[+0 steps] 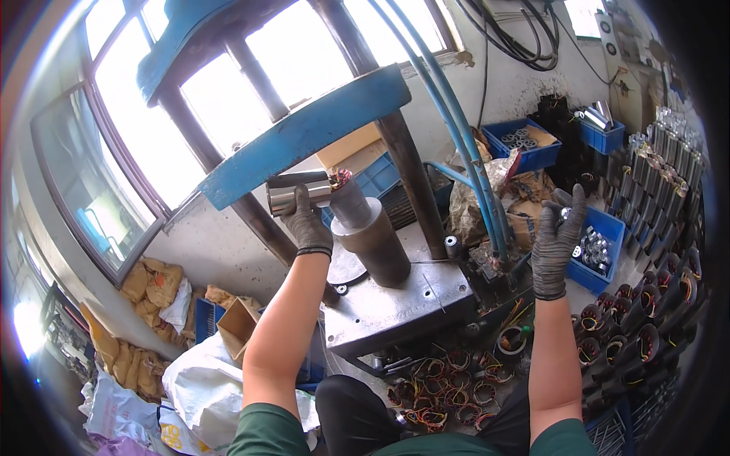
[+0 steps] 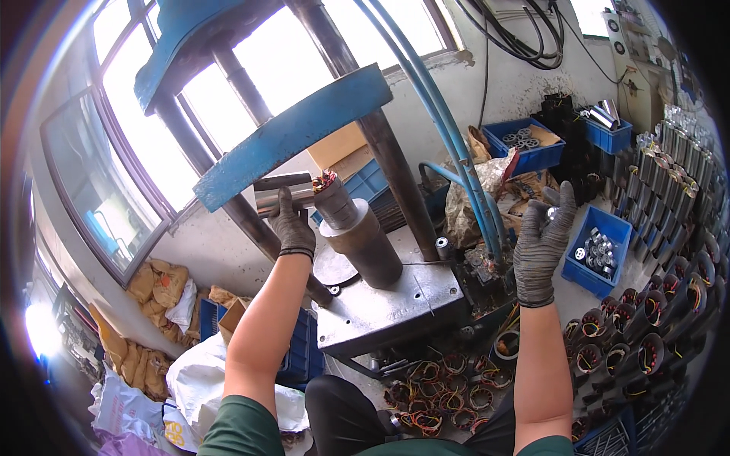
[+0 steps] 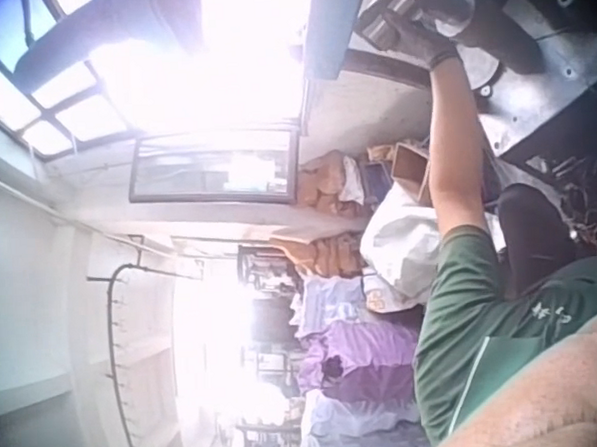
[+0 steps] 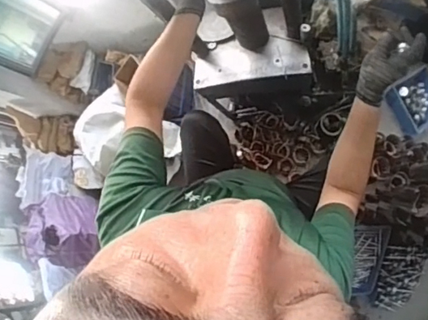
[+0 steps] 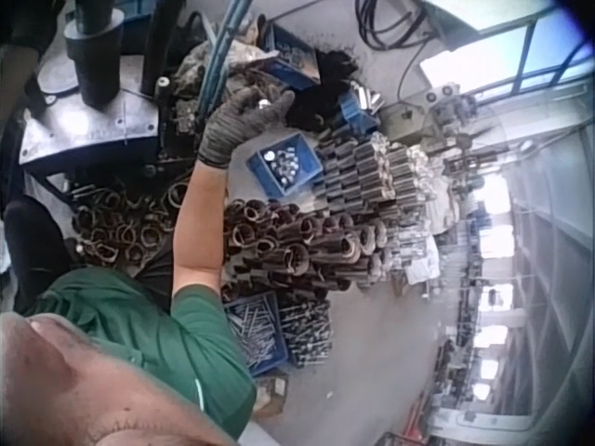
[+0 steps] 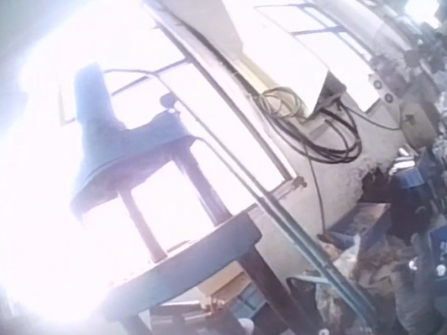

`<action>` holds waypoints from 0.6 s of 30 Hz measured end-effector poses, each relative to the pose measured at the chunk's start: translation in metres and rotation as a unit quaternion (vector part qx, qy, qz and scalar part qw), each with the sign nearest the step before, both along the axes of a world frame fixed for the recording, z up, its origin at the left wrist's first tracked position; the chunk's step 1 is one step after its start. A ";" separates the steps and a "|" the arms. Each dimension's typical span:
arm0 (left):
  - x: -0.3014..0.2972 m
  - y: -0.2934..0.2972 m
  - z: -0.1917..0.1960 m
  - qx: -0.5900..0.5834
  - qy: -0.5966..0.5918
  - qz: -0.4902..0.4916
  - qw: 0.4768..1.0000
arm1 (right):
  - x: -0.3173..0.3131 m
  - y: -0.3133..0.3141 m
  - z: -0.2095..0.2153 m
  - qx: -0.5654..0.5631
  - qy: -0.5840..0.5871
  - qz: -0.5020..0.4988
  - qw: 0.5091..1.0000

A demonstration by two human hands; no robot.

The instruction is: The person places motor stators into metal sleeves and inserts the assemblies into a press machine. They use scissors to cut open a plastic bag and place finished parts into a stack.

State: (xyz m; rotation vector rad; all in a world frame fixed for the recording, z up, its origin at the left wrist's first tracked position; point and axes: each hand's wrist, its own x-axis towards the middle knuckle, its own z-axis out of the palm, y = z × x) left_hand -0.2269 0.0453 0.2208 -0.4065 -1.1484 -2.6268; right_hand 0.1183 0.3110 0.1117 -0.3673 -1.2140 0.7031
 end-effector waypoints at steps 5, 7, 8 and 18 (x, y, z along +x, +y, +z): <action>-0.002 0.006 0.008 -0.024 0.031 0.001 0.999 | -0.001 0.003 -0.003 0.021 -0.005 -0.018 1.000; -0.003 0.008 0.010 -0.027 0.027 0.009 0.999 | -0.002 -0.001 -0.001 0.004 0.001 0.003 1.000; -0.003 0.010 0.010 -0.028 0.022 0.014 0.999 | -0.001 -0.001 -0.001 0.004 0.000 0.001 1.000; -0.006 0.015 0.020 -0.092 0.091 0.008 0.992 | -0.001 0.001 -0.002 0.013 -0.012 -0.024 1.000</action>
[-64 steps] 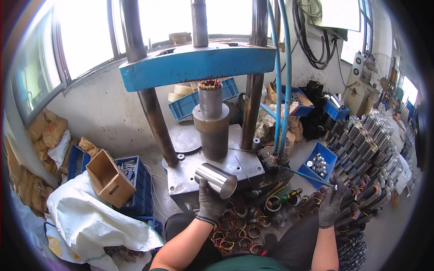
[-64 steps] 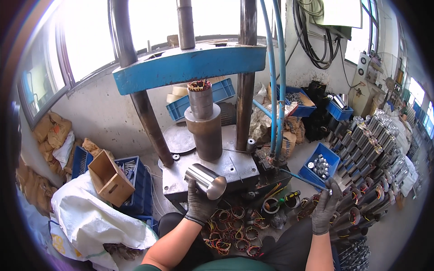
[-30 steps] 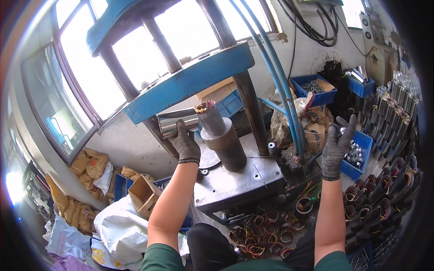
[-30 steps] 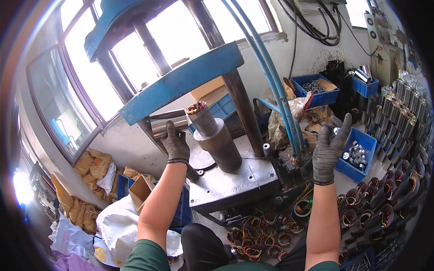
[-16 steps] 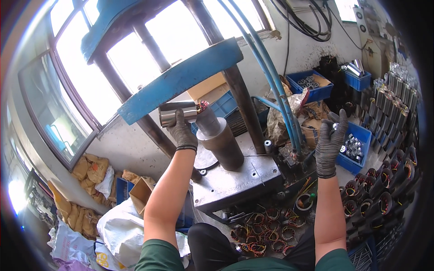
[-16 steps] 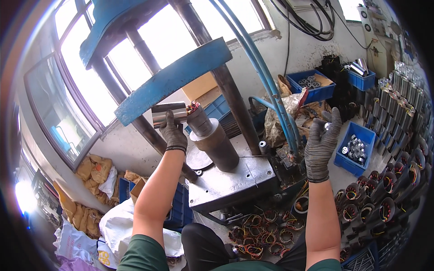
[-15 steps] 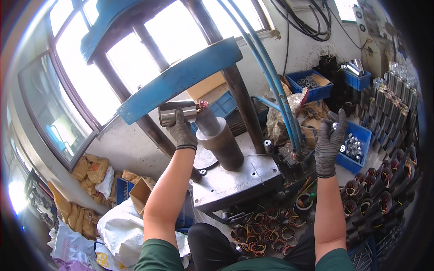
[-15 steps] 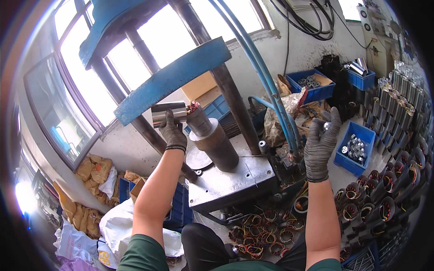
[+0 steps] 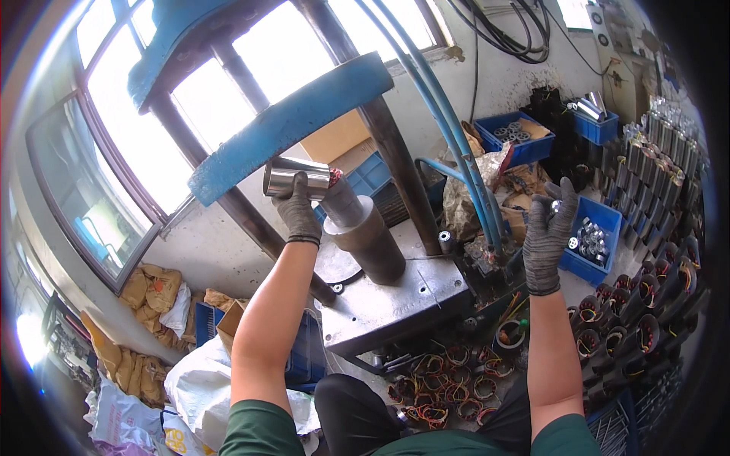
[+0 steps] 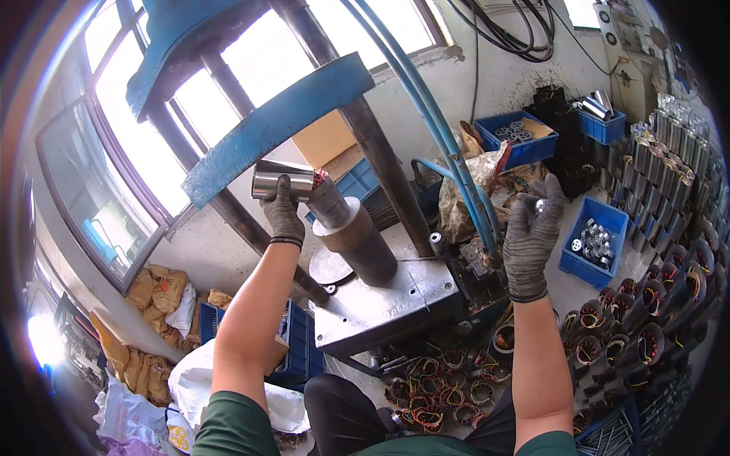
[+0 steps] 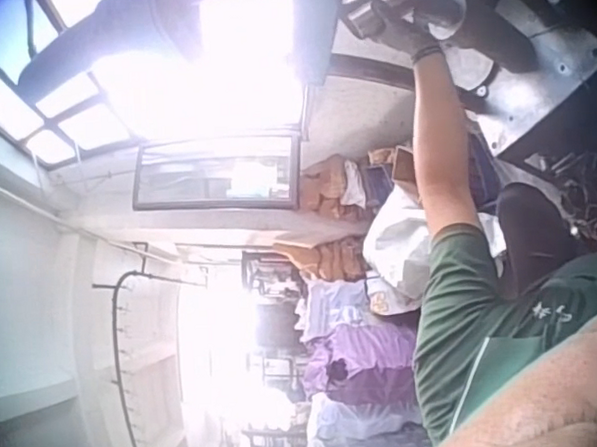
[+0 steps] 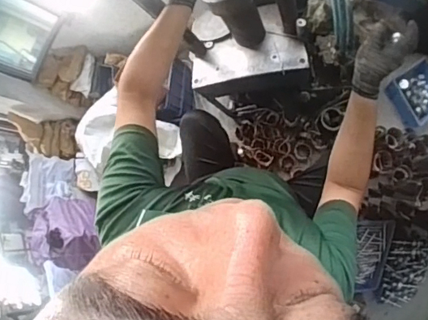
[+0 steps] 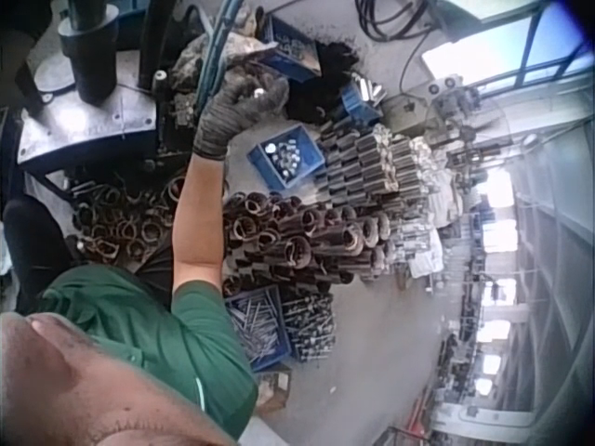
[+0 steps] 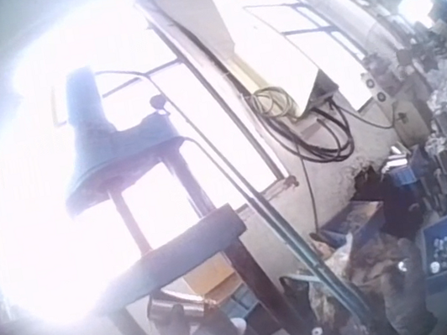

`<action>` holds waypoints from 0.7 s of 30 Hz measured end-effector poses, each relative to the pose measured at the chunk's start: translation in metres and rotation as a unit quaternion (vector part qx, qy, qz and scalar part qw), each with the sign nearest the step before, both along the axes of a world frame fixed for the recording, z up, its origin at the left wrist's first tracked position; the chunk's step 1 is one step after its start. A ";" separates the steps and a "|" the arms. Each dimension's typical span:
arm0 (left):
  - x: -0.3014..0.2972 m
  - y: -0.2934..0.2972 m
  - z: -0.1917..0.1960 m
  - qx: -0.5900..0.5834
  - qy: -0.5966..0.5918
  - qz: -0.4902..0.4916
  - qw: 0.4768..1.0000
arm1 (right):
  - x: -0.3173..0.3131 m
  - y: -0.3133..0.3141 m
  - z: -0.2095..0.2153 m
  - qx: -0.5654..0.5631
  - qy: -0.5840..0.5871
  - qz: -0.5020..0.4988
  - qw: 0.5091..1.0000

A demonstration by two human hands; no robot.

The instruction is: The person places motor stators into metal sleeves and inserts the assemblies into a press machine. They use scissors to cut open a plastic bag and place finished parts into a stack.

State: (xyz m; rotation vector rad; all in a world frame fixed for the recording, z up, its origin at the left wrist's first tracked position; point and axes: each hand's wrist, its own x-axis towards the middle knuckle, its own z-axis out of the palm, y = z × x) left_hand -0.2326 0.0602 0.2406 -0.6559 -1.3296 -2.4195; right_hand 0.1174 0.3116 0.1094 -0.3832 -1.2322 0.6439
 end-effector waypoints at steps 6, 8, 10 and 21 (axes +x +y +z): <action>-0.035 -0.001 0.015 -0.044 0.002 -0.009 0.999 | -0.004 0.000 -0.003 -0.018 0.014 0.036 0.999; -0.038 0.006 0.021 -0.054 -0.001 0.003 0.999 | -0.004 0.003 -0.007 -0.009 0.012 0.037 0.999; -0.028 0.017 0.027 -0.121 0.003 0.014 0.993 | 0.000 0.007 -0.011 -0.001 0.004 0.029 1.000; -0.033 0.021 0.039 -0.229 0.054 -0.021 0.972 | 0.016 0.002 0.003 -0.073 0.023 0.081 0.994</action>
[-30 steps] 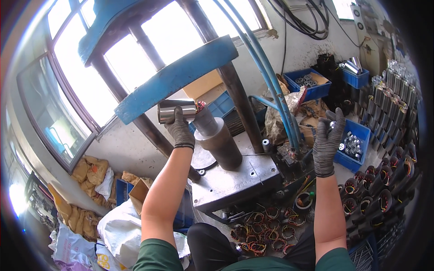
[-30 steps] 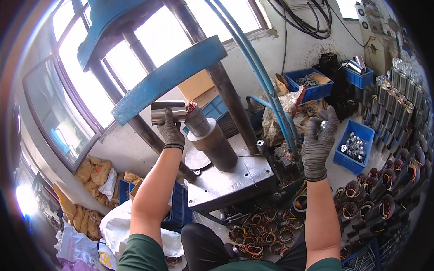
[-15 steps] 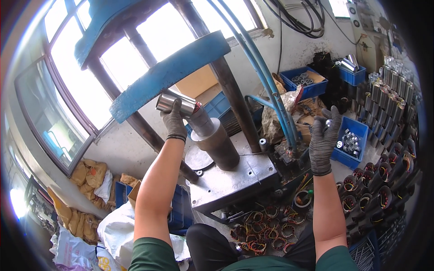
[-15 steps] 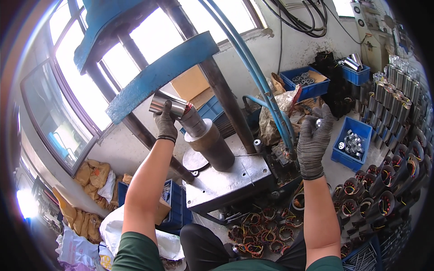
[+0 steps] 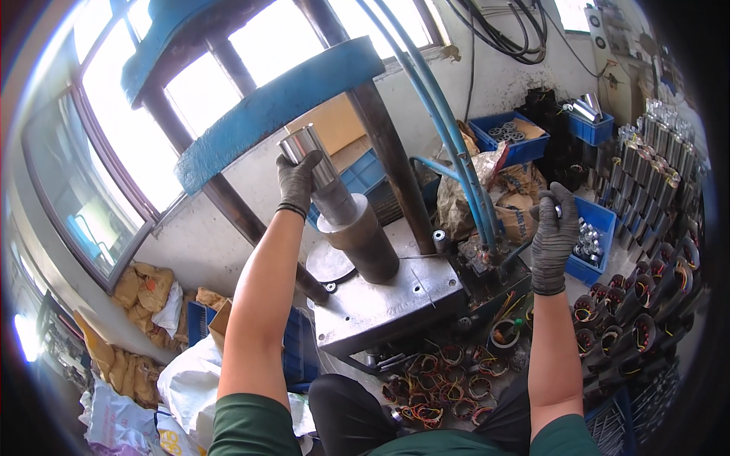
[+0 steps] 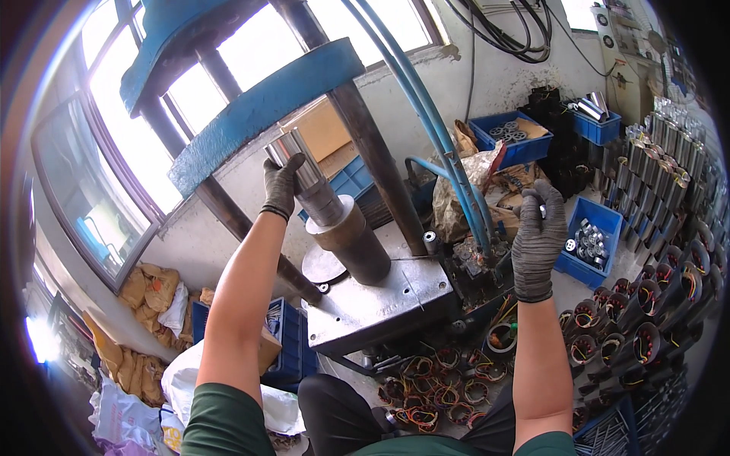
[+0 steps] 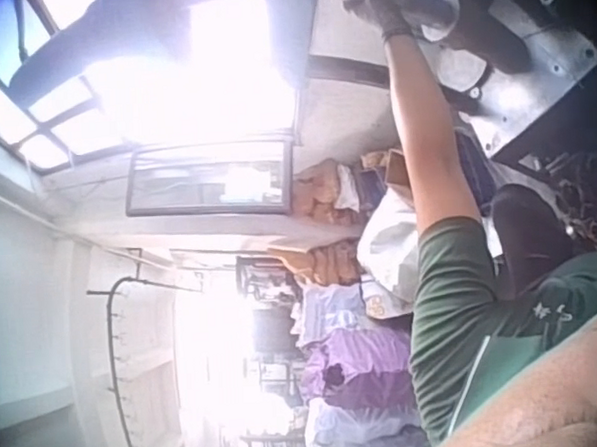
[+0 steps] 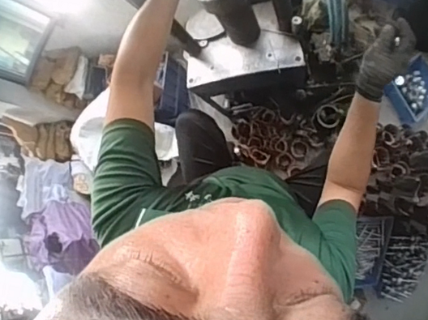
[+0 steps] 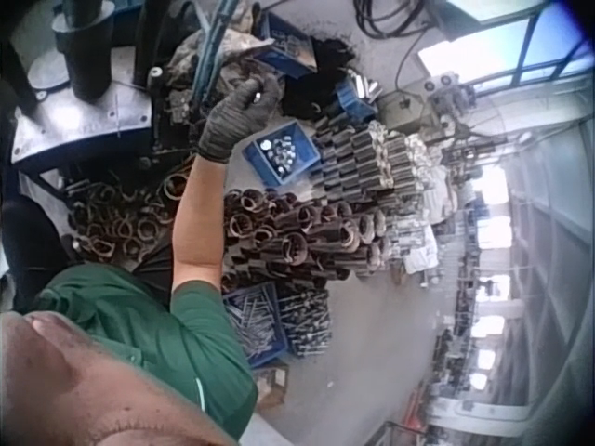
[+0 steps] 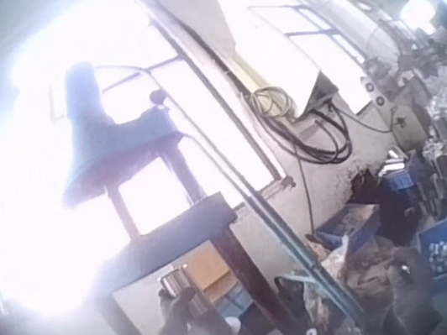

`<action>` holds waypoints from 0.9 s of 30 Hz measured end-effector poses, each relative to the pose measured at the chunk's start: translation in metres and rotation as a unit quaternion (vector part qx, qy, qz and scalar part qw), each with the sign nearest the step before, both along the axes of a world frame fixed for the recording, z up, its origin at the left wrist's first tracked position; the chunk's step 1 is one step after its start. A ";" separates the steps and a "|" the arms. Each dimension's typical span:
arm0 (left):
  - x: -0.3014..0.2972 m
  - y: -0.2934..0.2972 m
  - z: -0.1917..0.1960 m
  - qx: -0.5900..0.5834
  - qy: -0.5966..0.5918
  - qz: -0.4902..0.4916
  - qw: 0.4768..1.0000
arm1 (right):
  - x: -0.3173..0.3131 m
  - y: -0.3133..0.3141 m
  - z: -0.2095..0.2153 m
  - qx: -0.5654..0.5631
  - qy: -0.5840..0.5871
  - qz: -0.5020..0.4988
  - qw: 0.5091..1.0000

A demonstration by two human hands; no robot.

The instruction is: The person places motor stators into metal sleeves and inserts the assemblies into a press machine. They use scissors to cut open a plastic bag and place finished parts into a stack.

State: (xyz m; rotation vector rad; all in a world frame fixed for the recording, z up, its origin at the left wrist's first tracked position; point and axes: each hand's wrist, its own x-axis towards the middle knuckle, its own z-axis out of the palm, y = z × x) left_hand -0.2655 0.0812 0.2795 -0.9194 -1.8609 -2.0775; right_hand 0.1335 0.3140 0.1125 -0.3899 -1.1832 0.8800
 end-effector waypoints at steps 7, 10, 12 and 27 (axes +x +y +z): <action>0.005 0.005 -0.009 0.021 0.024 -0.006 0.999 | 0.039 0.001 0.024 -0.041 -0.082 0.024 0.996; 0.001 0.003 -0.012 0.017 0.036 0.009 0.999 | 0.051 0.004 0.031 -0.003 -0.179 0.015 0.984; 0.000 0.006 -0.017 0.022 0.042 0.013 0.999 | 0.062 0.001 0.037 0.026 -0.259 -0.015 0.965; -0.013 -0.005 -0.105 0.077 -0.057 -0.087 0.992 | 0.118 -0.056 0.062 0.271 -0.726 0.014 0.632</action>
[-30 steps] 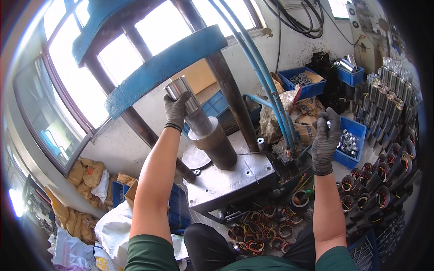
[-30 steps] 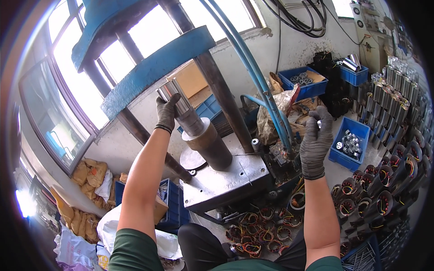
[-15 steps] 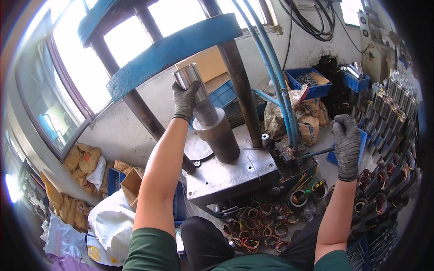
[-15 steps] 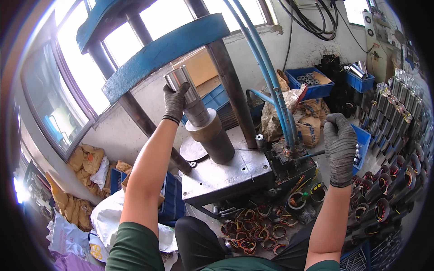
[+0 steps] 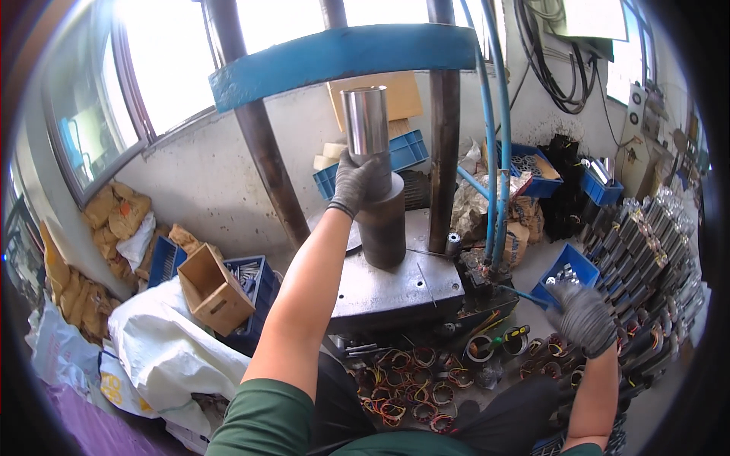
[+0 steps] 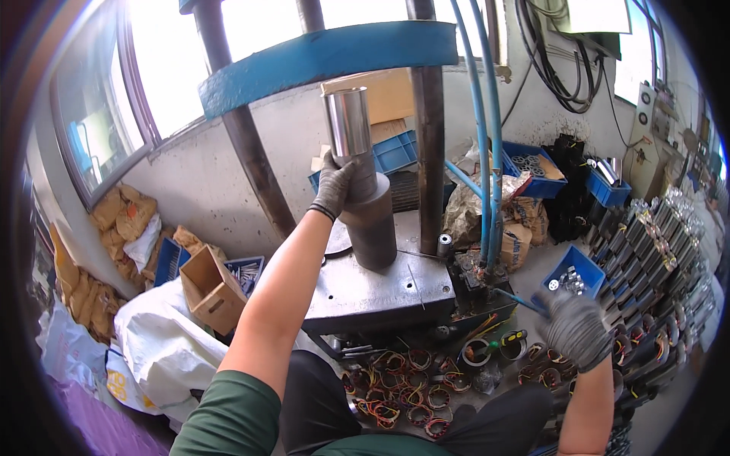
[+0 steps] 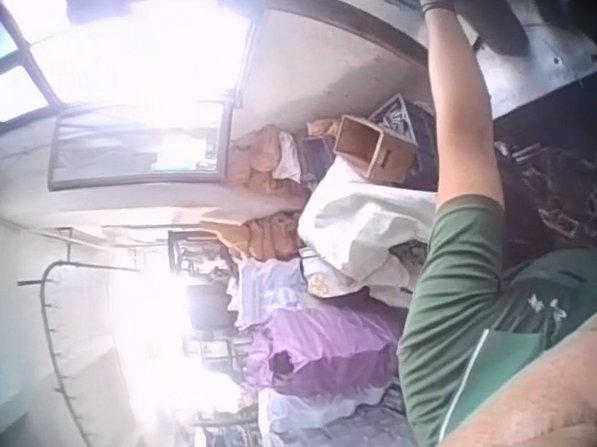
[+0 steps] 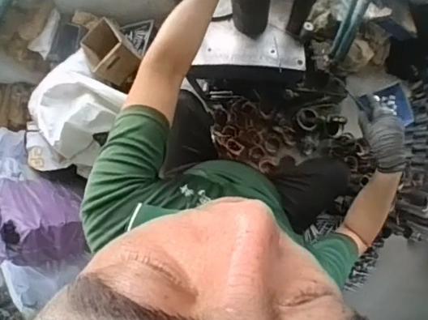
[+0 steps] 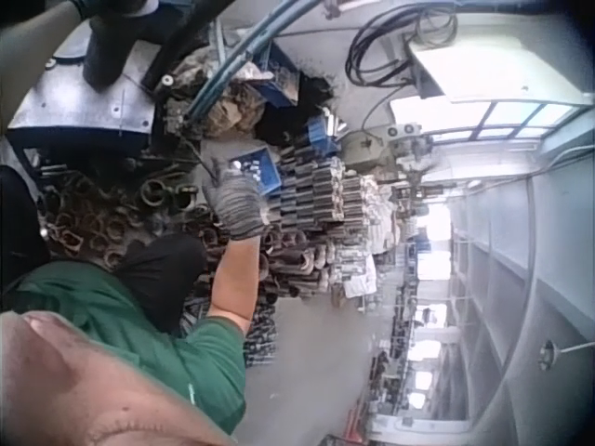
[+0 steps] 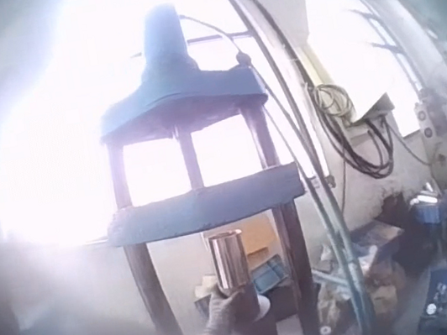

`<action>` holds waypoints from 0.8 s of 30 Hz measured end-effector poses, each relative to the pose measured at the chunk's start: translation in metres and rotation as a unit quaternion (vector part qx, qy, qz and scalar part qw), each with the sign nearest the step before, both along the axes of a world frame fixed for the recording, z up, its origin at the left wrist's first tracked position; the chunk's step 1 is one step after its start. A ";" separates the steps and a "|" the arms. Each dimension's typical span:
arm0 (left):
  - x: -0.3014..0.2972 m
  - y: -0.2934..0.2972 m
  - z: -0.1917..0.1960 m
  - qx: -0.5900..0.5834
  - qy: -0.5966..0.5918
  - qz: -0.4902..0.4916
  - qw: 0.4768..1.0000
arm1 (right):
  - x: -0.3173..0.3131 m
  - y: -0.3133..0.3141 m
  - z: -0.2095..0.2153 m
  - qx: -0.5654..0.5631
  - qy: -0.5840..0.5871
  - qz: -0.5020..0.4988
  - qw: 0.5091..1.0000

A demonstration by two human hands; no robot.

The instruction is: The person places motor stators into metal sleeves and inserts the assemblies into a press machine. They use scissors to cut open a plastic bag and place finished parts into a stack.

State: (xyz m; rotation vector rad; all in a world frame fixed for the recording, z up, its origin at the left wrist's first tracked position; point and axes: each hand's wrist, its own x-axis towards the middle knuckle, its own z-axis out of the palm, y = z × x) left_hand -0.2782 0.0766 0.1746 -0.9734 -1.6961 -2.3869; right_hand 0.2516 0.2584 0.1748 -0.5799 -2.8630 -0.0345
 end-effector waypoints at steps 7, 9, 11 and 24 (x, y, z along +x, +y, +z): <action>0.002 0.008 -0.001 -0.023 -0.007 -0.032 0.999 | 0.039 -0.042 -0.018 -0.049 -0.182 0.107 0.976; 0.004 -0.001 0.001 -0.031 0.010 -0.006 0.999 | 0.044 -0.048 -0.035 -0.047 -0.199 0.089 0.975; 0.000 -0.007 -0.002 -0.040 0.045 0.021 0.998 | 0.051 -0.052 -0.055 -0.043 -0.165 0.076 0.983; 0.006 -0.007 0.007 -0.108 0.050 0.058 0.991 | 0.047 -0.073 -0.062 -0.108 -0.025 -0.001 0.994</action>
